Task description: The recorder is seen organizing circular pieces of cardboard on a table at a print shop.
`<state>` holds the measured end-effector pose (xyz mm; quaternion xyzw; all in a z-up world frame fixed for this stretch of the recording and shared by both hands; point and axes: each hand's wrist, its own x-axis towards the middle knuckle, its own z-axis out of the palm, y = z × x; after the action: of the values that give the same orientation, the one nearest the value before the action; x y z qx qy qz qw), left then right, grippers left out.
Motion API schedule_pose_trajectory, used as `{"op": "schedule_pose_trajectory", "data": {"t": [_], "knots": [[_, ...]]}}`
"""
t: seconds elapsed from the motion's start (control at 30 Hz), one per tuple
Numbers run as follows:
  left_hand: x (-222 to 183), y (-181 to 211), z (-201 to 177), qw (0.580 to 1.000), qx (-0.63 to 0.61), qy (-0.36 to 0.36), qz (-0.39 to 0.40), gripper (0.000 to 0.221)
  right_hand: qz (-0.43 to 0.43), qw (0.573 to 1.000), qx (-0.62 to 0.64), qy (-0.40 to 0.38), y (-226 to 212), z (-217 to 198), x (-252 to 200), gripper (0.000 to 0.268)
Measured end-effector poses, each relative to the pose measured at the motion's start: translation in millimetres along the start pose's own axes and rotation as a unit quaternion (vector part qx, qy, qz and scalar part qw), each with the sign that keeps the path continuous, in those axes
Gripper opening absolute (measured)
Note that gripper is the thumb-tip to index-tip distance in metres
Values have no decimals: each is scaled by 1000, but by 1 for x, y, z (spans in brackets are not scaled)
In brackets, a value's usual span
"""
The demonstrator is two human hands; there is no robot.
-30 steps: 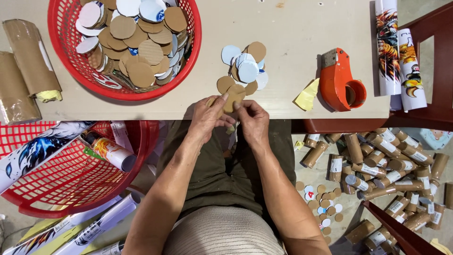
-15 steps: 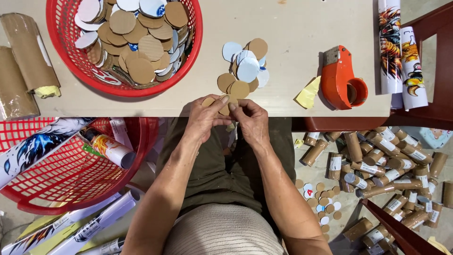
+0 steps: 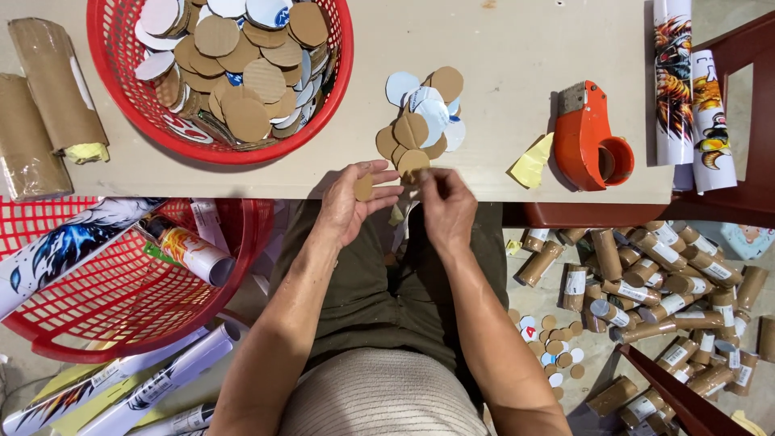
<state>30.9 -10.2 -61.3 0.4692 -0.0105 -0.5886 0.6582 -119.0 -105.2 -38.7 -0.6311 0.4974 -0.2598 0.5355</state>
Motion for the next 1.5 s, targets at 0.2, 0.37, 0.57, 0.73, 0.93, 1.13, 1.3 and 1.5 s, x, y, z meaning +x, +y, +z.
{"op": "schedule_pose_trajectory", "data": {"t": [0.2, 0.37, 0.57, 0.73, 0.93, 1.13, 1.3, 1.5], "knots": [[18, -3, -6, 999, -33, -26, 7, 58, -169, 938, -298, -47, -16, 1, 1, 24], [55, 7, -11, 998, -13, -41, 42, 62, -246, 923, -296, -32, -3, 11, 35, 29], [77, 33, 1, 998, -3, -23, 60, 62, -280, 927, -249, -24, -13, 10, 52, 34], [41, 36, 3, 997, -40, -38, 57, 60, -256, 948, -187, -20, -12, 5, 30, 32], [0, 1, 3, 994, 74, -76, 22, 62, -145, 977, -146, -48, -7, 3, -13, 39], [-19, -3, 20, 972, 202, -67, 102, 68, 17, 985, 101, -138, 9, 4, -14, 29], [-60, 61, 51, 855, 475, 123, 168, 59, 84, 973, 210, -36, -7, -5, 27, 25], [-23, 146, -8, 562, 679, 206, 425, 68, 67, 985, 160, -1, -10, -2, 49, 42]]}}
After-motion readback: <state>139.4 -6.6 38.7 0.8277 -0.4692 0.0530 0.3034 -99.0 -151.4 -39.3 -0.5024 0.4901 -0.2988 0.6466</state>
